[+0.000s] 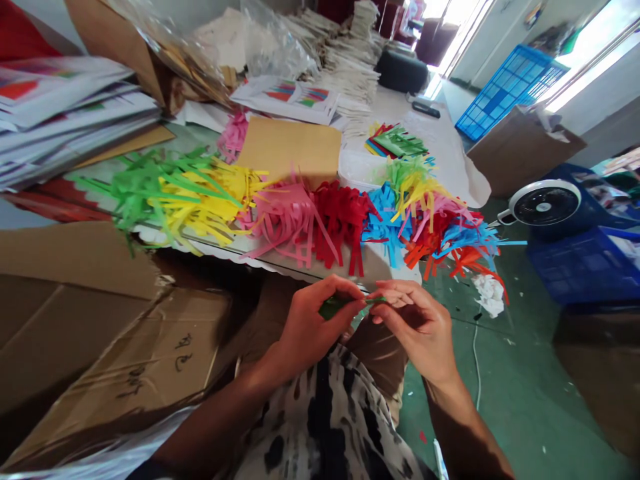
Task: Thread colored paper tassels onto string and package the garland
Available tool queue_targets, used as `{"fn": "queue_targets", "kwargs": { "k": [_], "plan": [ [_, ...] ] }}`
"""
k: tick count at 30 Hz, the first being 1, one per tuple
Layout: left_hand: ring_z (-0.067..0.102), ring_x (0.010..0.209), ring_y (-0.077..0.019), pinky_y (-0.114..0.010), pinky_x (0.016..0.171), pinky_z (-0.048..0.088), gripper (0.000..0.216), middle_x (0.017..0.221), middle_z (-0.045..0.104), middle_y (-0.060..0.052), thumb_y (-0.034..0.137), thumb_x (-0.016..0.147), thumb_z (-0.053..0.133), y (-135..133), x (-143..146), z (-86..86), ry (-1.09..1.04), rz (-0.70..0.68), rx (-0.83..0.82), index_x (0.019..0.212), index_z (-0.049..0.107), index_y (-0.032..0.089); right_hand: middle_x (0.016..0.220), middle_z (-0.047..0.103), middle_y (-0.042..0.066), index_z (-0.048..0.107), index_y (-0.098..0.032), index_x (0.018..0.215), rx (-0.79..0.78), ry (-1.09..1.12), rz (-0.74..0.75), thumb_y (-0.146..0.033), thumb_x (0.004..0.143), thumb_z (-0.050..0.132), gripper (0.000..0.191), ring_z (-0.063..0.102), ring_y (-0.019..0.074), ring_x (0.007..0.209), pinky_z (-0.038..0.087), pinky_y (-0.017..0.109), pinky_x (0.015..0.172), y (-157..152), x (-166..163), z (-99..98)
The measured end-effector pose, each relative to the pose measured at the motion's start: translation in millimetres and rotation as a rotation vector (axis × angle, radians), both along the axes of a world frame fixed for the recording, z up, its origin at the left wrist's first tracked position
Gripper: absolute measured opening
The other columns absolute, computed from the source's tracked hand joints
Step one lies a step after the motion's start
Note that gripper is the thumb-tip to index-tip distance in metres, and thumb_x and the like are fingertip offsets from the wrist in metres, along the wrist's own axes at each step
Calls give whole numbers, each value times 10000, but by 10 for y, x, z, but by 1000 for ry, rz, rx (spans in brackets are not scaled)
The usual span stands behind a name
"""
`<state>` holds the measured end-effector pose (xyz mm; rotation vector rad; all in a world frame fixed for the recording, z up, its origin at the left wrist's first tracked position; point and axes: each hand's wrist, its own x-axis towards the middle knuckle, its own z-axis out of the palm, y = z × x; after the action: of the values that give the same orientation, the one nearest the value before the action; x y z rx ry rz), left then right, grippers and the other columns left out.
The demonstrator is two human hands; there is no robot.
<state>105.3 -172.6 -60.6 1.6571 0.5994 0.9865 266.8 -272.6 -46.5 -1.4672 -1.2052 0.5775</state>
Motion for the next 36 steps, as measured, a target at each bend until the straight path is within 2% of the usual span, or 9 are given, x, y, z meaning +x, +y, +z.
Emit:
{"fn": "queue_targets", "kwargs": {
  "k": [3,6,9,14,20,23,26,31,36],
  "plan": [
    [718,780,-128,-220,760,572,60,862,776,-4,227,912,750,13,31,-10,24,-43,8,953,735,186,768,746,3,766,-218,963,11,-31,-57,-267,952,726,63,695,138,633,585,257,591,15,11,8],
    [738,837,-147,-238,794,570,144,925,796,-16,272,939,733,34,58,-31,75,-139,48,1058,762,197,823,746,18,771,-228,903,36,-146,-53,-255,953,728,72,701,158,746,578,292,691,33,22,13],
    [750,853,-154,-241,802,562,107,938,806,-18,257,963,704,59,42,-57,102,-190,84,1009,780,197,848,734,18,754,-233,884,33,-232,-26,-228,969,701,100,683,164,794,549,311,740,18,58,28],
    [711,756,-148,-243,755,549,130,861,783,-25,264,977,678,120,-69,-58,166,-216,107,955,776,181,865,713,20,756,-242,912,105,-250,-185,-227,940,742,35,661,176,812,525,332,775,-58,198,44],
    [671,732,-146,-224,695,516,225,809,750,-9,346,1003,627,107,-53,-75,214,-233,-32,925,743,170,978,745,28,760,-258,1163,-26,-107,-70,-315,962,716,214,688,171,853,558,276,735,-33,193,-47],
    [657,740,-150,-236,712,518,277,830,740,-23,374,1030,569,54,7,-94,214,-321,-76,956,733,164,953,763,33,806,-260,1022,-6,-127,-31,-269,984,680,132,692,169,812,561,268,712,-45,123,-125],
    [642,763,-152,-239,717,504,277,854,729,-33,361,1038,539,37,55,-115,226,-399,-57,969,718,162,923,761,41,813,-257,940,34,-143,-93,-256,957,714,100,691,183,785,562,281,687,-95,144,-218],
    [564,669,-135,-232,628,425,277,734,641,10,349,1026,554,130,-7,-202,370,-429,-10,842,668,177,862,779,46,813,-240,881,106,33,-356,-317,906,777,88,668,181,625,552,296,568,-140,380,-341],
    [582,739,-153,-239,676,446,313,794,670,1,416,1024,558,396,-174,-368,464,-331,-43,878,680,168,816,789,43,800,-216,982,144,176,-397,-360,951,739,159,691,154,591,594,286,619,65,605,-183]
  ]
}}
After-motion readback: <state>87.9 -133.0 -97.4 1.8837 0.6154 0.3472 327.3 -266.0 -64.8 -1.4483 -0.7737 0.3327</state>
